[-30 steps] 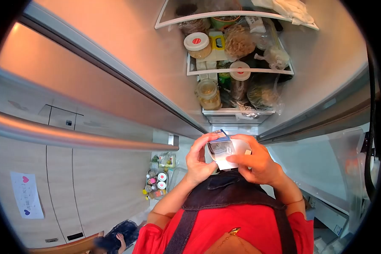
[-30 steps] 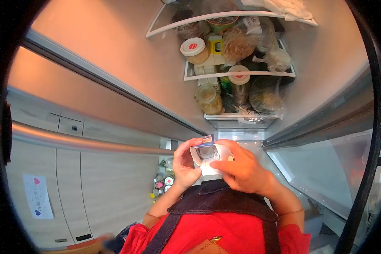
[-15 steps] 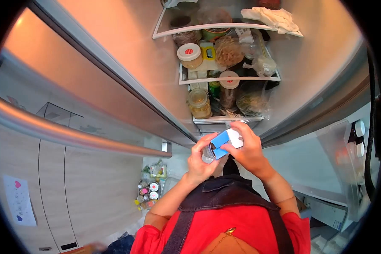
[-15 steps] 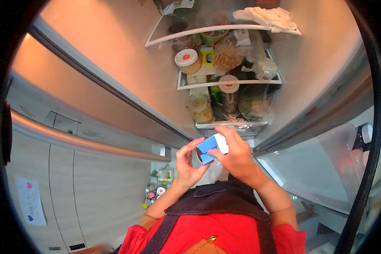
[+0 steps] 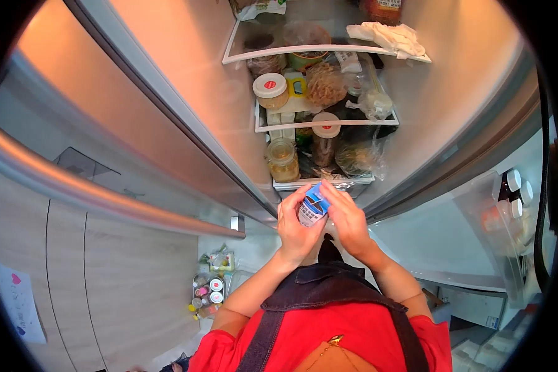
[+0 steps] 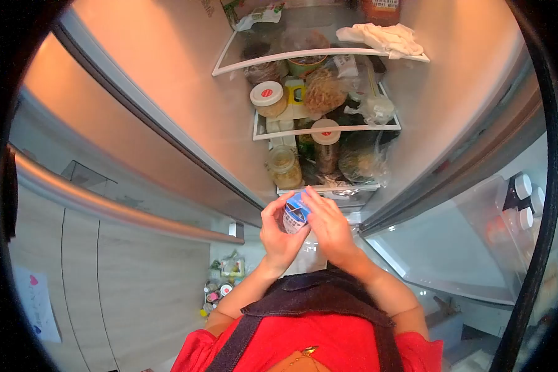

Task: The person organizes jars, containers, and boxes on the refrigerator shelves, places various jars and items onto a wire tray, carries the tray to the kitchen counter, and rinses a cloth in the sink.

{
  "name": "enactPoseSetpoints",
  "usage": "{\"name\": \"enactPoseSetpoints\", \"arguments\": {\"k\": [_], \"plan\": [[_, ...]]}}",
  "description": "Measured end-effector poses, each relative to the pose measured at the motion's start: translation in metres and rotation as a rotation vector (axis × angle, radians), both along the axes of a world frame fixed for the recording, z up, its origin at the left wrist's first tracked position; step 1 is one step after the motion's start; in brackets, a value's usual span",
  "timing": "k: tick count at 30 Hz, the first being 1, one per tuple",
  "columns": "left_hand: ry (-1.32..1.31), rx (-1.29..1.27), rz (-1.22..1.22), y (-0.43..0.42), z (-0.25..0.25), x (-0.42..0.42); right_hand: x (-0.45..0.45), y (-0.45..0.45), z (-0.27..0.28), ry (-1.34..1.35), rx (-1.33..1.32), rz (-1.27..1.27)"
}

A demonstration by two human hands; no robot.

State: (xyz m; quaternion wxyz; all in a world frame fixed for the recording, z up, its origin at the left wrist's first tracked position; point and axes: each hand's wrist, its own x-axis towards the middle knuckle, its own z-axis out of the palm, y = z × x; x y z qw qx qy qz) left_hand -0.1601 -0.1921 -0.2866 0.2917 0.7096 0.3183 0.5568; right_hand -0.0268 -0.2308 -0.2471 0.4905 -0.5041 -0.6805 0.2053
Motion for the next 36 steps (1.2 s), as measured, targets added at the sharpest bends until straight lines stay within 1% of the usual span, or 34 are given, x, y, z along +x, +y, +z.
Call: {"name": "enactPoseSetpoints", "arguments": {"k": [2, 3, 4, 5, 6, 8, 12, 14, 17, 19, 20, 22, 23, 25, 26, 28, 29, 31, 32, 34, 35, 36], "plan": [[-0.026, -0.043, -0.002, 0.002, 0.000, 0.002, 0.006, 0.004, 0.002, 0.464, -0.262, 0.067], [0.021, -0.026, -0.002, 0.002, 0.001, 0.002, 0.009, 0.007, 0.002, 0.462, -0.264, 0.065], [0.069, -0.007, -0.002, 0.003, 0.003, 0.002, 0.012, 0.010, 0.002, 0.350, -0.202, 0.083], [0.068, -0.008, -0.003, 0.004, 0.005, 0.003, 0.013, 0.012, 0.002, 0.238, -0.139, 0.100], [0.059, -0.014, 0.002, 0.006, 0.007, 0.003, 0.011, 0.012, 0.001, 0.238, -0.140, 0.099], [0.048, -0.022, 0.006, 0.008, 0.006, 0.003, 0.005, 0.013, 0.002, 0.102, -0.125, 0.048], [0.008, -0.036, -0.013, 0.014, 0.003, -0.002, -0.003, 0.019, 0.002, 0.122, -0.134, 0.032], [0.010, -0.026, -0.014, 0.015, 0.004, -0.004, -0.007, 0.022, 0.001, 0.239, -0.166, 0.019], [-0.008, -0.045, 0.000, 0.017, 0.004, -0.005, -0.011, 0.026, 0.001, 0.209, -0.157, 0.004], [-0.136, -0.030, 0.035, 0.017, 0.005, -0.003, -0.016, 0.028, 0.003, 0.170, -0.129, -0.001], [-0.138, -0.028, 0.039, 0.019, 0.006, -0.006, -0.018, 0.029, 0.005, 0.134, -0.100, -0.011], [0.046, 0.176, 0.110, 0.023, 0.008, -0.013, -0.022, 0.030, 0.008, 0.084, -0.078, -0.024], [0.045, 0.177, 0.113, 0.025, 0.008, -0.014, -0.024, 0.031, 0.009, 0.037, -0.056, -0.039], [0.040, 0.315, 0.142, 0.028, 0.007, -0.015, -0.025, 0.034, 0.005, 0.028, -0.037, -0.049], [0.039, 0.317, 0.143, 0.028, 0.009, -0.016, -0.026, 0.035, 0.003, 0.021, -0.019, -0.062], [0.166, 0.277, 0.149, 0.028, 0.012, -0.019, -0.028, 0.036, 0.003, -0.003, -0.002, -0.083], [0.165, 0.278, 0.149, 0.029, 0.013, -0.019, -0.028, 0.037, 0.004, -0.027, 0.014, -0.104], [0.080, 0.214, 0.156, 0.030, 0.012, -0.017, -0.030, 0.037, 0.007, -0.048, 0.043, -0.102], [0.080, 0.215, 0.153, 0.030, 0.009, -0.017, -0.030, 0.037, 0.009, -0.069, 0.070, -0.101], [0.002, 0.069, 0.066, 0.028, 0.002, -0.016, -0.029, 0.036, 0.012, -0.066, 0.081, -0.080], [0.002, 0.069, 0.061, 0.028, 0.000, -0.015, -0.028, 0.036, 0.013, -0.062, 0.092, -0.057], [-0.062, 0.036, 0.044, 0.028, -0.001, -0.013, -0.025, 0.036, 0.010, -0.062, 0.093, -0.063]]}}
